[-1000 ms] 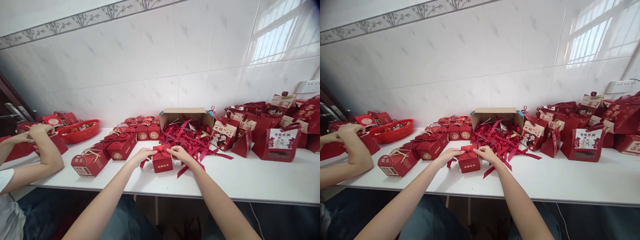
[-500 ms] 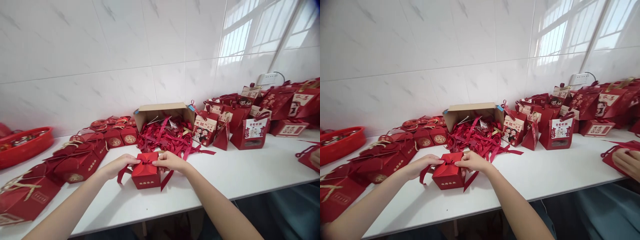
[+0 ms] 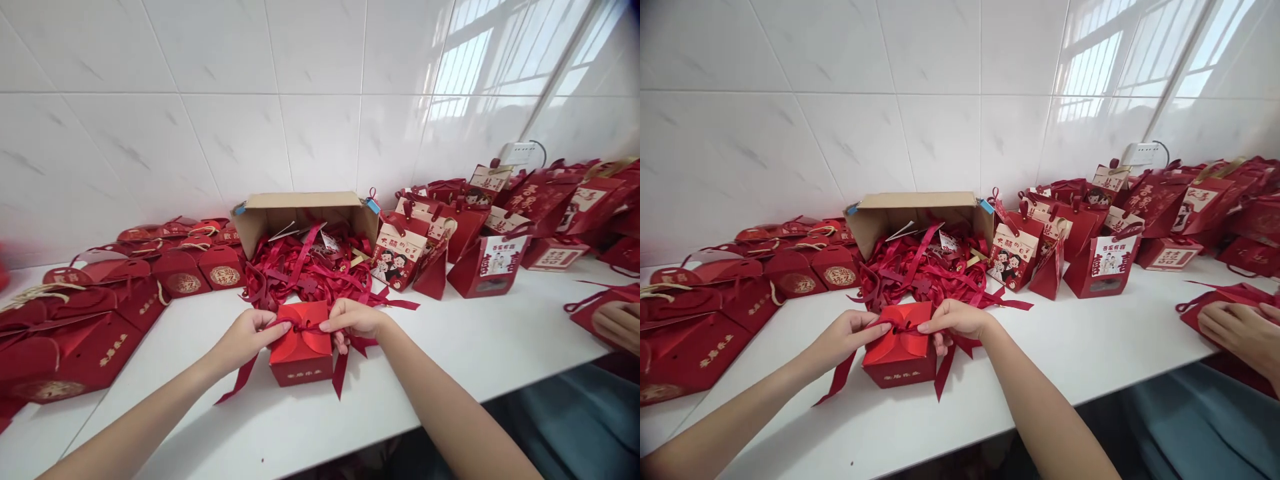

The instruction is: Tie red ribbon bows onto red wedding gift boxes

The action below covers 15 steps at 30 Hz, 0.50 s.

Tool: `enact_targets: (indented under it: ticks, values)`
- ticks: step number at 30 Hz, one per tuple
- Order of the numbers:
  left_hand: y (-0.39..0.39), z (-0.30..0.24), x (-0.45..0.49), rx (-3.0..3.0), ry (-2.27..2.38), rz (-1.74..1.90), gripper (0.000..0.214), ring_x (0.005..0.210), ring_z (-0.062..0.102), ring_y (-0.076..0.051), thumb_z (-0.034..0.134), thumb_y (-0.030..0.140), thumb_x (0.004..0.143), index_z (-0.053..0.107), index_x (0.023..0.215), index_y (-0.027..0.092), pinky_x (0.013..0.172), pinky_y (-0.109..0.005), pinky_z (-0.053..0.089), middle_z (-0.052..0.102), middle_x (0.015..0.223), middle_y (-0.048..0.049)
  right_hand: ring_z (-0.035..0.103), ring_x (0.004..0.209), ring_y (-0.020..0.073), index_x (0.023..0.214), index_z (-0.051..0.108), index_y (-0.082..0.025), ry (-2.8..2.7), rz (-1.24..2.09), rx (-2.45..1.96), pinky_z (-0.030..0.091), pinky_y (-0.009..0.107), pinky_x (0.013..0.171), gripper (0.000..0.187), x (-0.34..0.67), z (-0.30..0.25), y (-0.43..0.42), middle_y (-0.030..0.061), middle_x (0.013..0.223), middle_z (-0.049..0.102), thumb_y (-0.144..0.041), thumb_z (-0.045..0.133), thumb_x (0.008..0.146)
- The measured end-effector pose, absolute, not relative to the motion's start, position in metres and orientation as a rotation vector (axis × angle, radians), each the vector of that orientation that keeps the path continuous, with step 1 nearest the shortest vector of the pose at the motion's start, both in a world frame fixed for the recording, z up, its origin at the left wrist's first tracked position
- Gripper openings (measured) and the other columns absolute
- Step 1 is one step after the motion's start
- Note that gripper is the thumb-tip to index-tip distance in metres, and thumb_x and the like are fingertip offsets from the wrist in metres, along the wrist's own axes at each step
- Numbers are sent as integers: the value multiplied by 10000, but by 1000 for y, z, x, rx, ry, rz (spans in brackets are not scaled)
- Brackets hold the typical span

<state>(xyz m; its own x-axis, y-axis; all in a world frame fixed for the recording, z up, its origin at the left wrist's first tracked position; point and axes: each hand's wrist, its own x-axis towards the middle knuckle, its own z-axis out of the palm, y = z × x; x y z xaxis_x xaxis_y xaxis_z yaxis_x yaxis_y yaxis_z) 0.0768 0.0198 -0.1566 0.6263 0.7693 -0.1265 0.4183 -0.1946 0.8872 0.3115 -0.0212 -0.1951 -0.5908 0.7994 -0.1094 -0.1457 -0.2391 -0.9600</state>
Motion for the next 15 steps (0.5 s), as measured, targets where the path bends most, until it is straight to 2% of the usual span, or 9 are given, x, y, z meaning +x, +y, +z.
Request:
enact_targets:
  ticks: [3,6,11,15]
  values:
    - [18,-181,85,1729,832,691,423,515,334,-89,584,502,760,418,552,173,486,-220,273,397,545,36,526,325,93,468,629,-103,-1295,1901,-767,329,176,338,375,314,-206,-21,35,394,599,-368,738,709]
    - [15,-201,89,1682,766,866,450,505,289,-81,531,520,797,370,546,181,470,-223,251,338,540,45,528,321,94,432,598,-113,-1286,1918,-745,362,183,362,411,315,-211,-21,45,404,614,-375,716,727]
    - [13,-217,88,1674,775,935,466,531,329,-99,441,560,840,385,572,183,491,-242,278,374,567,26,566,369,99,331,405,-161,-1313,1900,-756,364,180,389,565,316,-213,-23,87,465,661,-418,682,751]
    - [13,-219,87,1717,752,967,499,545,327,-110,419,578,849,350,544,189,523,-260,291,360,564,20,575,385,103,334,378,-170,-1339,1880,-784,366,186,411,575,317,-213,-26,98,487,674,-440,676,746]
